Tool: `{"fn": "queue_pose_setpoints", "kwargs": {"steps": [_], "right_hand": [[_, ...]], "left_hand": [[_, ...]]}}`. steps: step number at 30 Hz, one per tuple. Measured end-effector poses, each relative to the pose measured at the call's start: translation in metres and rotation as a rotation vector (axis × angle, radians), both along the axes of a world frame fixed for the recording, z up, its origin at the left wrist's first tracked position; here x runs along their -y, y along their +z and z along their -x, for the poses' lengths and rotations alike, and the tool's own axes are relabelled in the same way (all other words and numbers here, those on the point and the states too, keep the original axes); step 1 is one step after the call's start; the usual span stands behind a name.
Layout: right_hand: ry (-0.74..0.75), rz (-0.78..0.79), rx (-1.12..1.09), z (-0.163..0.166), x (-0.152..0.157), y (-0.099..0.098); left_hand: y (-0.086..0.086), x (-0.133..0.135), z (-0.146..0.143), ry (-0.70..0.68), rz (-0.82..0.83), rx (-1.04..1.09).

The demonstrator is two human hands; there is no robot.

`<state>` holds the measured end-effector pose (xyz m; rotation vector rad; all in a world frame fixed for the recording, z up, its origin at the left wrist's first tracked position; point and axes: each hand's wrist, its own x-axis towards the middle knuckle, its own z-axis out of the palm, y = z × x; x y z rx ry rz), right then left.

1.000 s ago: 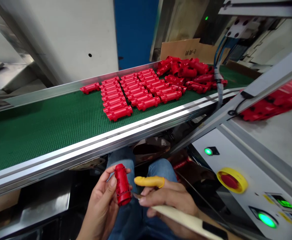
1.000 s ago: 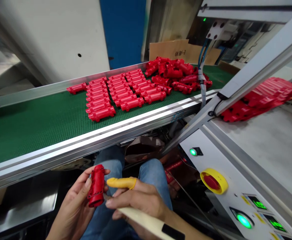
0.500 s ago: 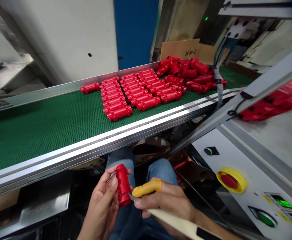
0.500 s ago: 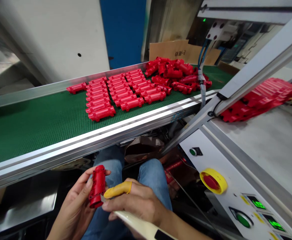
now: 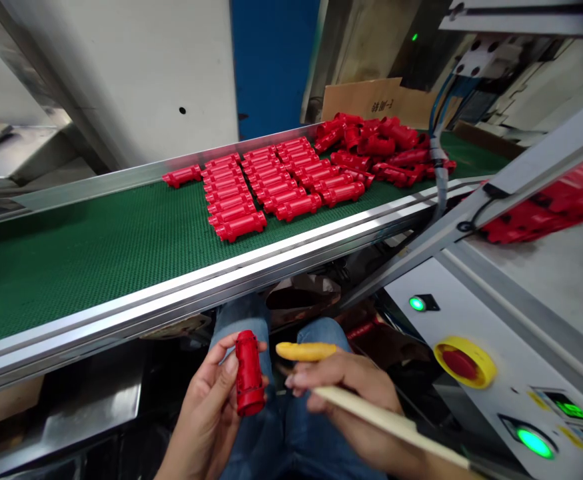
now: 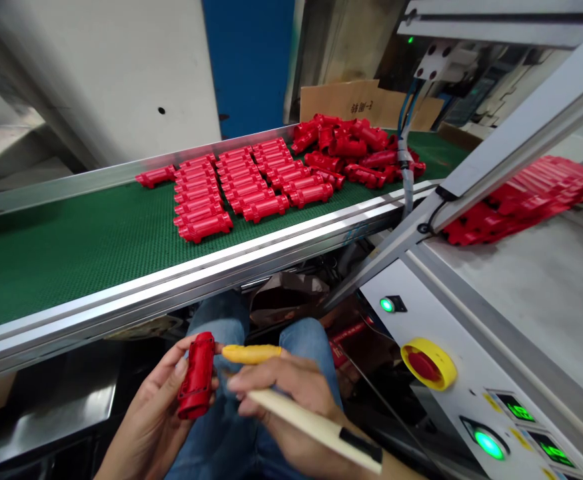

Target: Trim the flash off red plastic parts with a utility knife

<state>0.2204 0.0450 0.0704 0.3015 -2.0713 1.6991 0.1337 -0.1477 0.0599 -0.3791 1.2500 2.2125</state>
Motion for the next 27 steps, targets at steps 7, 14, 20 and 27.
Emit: {"fn": "queue_pose_setpoints", "kwargs": {"steps": [7, 14, 20, 27], "right_hand": [[0.108, -0.157, -0.115, 0.0030, 0.0059, -0.0037], [0.126, -0.165, -0.097, 0.0029, 0.0066, -0.0054], [0.103, -0.141, -0.089, 0.0029, 0.0058, -0.0022], [0.113, -0.151, -0.099, 0.0041, 0.0074, -0.0004]], "left_hand": [[0.0022, -0.0029, -0.0015, -0.016, 0.021, -0.040], [0.0036, -0.0026, -0.0021, -0.003, 0.026, -0.037], [0.0036, -0.0022, -0.0015, 0.002, -0.003, 0.002], [0.0026, -0.0015, -0.0009, -0.011, 0.003, -0.022]]}}
